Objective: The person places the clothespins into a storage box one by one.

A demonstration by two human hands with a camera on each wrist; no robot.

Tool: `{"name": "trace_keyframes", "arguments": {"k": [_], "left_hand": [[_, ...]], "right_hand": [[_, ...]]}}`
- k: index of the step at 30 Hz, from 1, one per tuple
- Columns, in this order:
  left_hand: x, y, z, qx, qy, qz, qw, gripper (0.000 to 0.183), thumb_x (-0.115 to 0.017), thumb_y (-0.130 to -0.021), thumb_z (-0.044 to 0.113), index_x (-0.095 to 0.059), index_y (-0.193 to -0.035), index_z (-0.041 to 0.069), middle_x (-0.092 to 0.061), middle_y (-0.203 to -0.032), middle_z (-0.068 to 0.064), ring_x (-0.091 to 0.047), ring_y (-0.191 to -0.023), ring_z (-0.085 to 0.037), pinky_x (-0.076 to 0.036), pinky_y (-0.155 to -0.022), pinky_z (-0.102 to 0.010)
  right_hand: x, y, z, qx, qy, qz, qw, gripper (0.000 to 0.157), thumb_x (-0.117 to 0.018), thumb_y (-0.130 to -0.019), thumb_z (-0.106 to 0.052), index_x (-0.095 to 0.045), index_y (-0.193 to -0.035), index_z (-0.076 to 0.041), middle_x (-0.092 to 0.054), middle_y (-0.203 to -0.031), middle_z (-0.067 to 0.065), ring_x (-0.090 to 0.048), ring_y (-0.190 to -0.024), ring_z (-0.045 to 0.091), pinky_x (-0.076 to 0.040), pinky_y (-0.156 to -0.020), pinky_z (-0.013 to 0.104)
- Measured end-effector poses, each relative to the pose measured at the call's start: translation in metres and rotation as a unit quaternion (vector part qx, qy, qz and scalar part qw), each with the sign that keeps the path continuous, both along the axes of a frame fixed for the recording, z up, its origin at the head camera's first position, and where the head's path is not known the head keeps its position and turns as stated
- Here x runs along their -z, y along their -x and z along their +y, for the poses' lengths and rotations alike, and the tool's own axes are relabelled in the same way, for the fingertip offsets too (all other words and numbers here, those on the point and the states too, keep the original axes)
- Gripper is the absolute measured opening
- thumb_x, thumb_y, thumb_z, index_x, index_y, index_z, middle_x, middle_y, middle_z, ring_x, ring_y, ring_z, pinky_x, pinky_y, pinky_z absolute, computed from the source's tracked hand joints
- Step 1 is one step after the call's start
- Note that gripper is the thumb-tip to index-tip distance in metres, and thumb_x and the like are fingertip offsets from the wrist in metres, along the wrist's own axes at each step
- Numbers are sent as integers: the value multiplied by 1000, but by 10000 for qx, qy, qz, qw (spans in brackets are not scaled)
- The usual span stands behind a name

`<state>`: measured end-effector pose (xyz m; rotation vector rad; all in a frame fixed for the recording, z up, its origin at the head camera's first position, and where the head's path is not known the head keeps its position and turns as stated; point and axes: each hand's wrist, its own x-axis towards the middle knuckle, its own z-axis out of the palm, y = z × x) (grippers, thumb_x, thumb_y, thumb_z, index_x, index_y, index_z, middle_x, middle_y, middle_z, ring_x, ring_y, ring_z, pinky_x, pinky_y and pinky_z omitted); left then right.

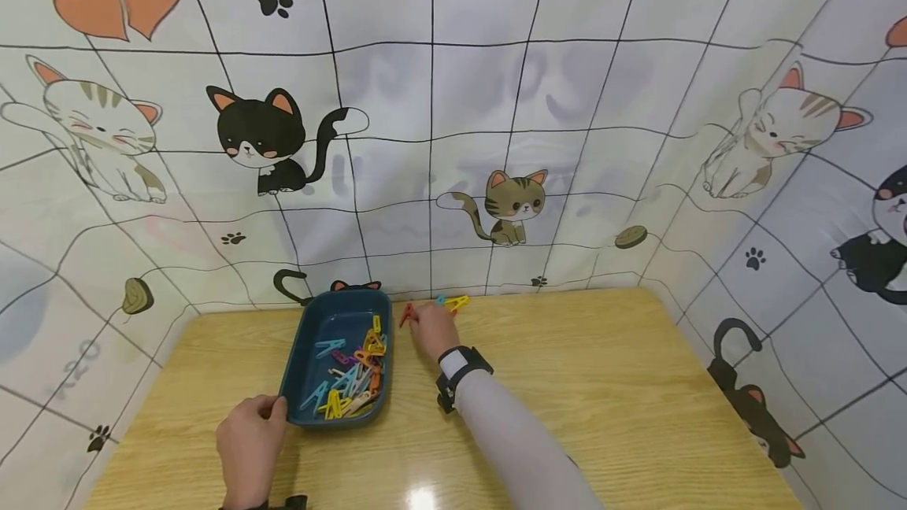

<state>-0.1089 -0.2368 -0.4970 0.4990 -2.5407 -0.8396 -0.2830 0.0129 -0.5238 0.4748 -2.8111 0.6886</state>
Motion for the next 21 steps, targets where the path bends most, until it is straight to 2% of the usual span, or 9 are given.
{"name": "trace_keyframes", "arguments": {"k": [8, 14, 21], "left_hand": [[0, 0, 1, 10, 20, 7, 10000, 15, -72, -88, 2, -76, -84, -12, -70, -72, -22, -65, -61, -34, -47, -56, -45], [-2, 0, 2, -119, -34, -34, 9999, 15, -71, -88, 3, -76, -85, -11, -71, -73, -22, -66, -62, -33, -46, -55, -40], [-2, -1, 2, -79, -109, -157, 9998, 16, -70, -90, 4, -76, -86, -11, -72, -76, -22, -67, -65, -35, -48, -59, -44]], "right_hand": [[3, 3, -2, 110, -345, 83, 9993, 11, -77, -93, -14, -80, -87, -6, -76, -85, 5, -73, -83, 22, -57, -74, 35], [2, 4, -4, 125, -478, 20, 9988, 14, -76, -93, -14, -79, -83, -5, -74, -82, 5, -72, -80, 21, -56, -70, 33], [2, 7, -6, 186, -770, 81, 9968, 16, -77, -93, -17, -77, -80, -7, -74, -80, 4, -72, -79, 22, -57, -70, 35]]}}
